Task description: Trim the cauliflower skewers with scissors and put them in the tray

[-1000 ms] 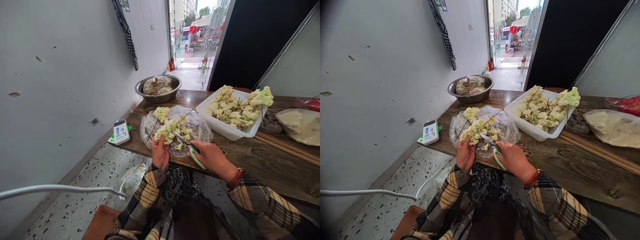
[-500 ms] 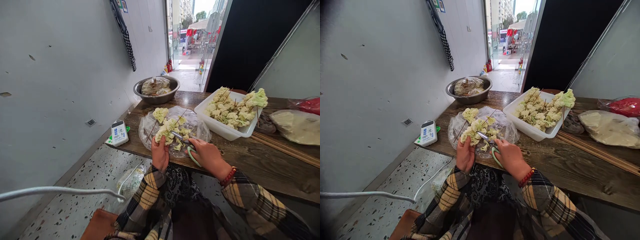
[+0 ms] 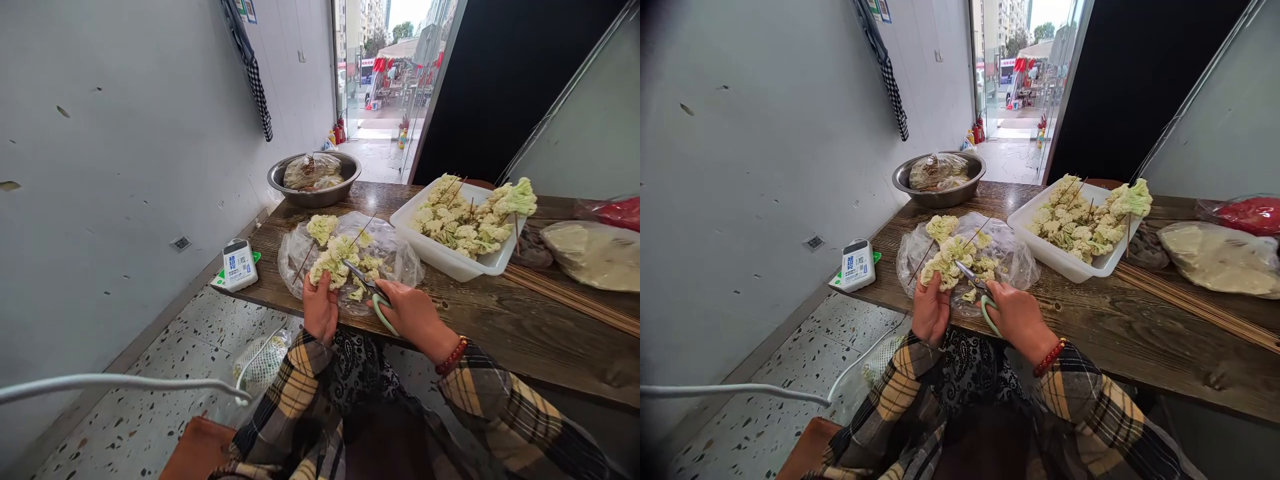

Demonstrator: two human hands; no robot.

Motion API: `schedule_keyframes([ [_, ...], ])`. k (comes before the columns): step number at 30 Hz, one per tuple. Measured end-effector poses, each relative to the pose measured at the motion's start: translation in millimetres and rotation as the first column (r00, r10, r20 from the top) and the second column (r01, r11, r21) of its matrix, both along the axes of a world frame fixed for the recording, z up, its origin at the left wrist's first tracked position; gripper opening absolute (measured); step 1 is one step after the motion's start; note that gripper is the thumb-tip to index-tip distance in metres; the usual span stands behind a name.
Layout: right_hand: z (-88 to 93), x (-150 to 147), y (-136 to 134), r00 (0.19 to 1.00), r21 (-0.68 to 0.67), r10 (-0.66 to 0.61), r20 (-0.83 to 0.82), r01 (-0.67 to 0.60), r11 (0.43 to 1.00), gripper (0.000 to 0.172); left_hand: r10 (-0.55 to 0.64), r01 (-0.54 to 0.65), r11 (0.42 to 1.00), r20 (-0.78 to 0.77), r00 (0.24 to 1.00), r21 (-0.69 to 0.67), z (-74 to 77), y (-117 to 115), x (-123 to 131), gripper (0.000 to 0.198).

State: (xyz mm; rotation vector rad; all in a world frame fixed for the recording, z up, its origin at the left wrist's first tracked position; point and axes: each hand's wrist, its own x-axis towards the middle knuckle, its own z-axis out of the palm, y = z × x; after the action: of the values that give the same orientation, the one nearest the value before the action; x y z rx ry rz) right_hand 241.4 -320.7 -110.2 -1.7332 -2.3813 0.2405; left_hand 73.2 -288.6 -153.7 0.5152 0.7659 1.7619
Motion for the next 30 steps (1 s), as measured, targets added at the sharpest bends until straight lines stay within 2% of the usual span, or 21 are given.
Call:
schedule_keyframes([
  [7,4.0,6.8,1.5,0.998,0.033,-0.030,0.052,0.028,0.999,0.042,-0.041,0.043,0.999,0.086,0.995,-0.029,3.5,3.1,-3.5,0.028],
  [15,7.4,1.3,0.4,0.999,0.014,-0.036,-0.021,0.036,0.999,0.046,-0.035,0.035,0.999,0.034,0.999,0.001,2.3,1.5,-1.2,0.033],
  [19,6.8,-3.8,-1.1,0.999,0.010,-0.042,0.010,0.042,0.999,0.043,-0.017,0.017,1.000,0.010,1.000,0.002,1.4,0.4,0.2,0.031],
  [25,-4.4,-4.3,0.4,1.000,0.003,0.000,-0.016,0.000,1.000,0.040,-0.020,0.020,1.000,0.019,1.000,-0.010,1.5,0.3,-1.6,0.031],
  [28,-12.0,6.7,1.9,0.998,0.045,0.051,-0.046,-0.049,0.998,0.039,-0.042,0.044,0.999,0.066,0.997,-0.029,3.6,0.6,-4.1,0.031],
  [30,-13.1,16.9,1.9,0.999,0.079,0.054,-0.010,-0.053,0.995,0.040,-0.060,0.064,0.997,0.095,0.994,-0.039,4.6,1.3,-5.4,0.031],
])
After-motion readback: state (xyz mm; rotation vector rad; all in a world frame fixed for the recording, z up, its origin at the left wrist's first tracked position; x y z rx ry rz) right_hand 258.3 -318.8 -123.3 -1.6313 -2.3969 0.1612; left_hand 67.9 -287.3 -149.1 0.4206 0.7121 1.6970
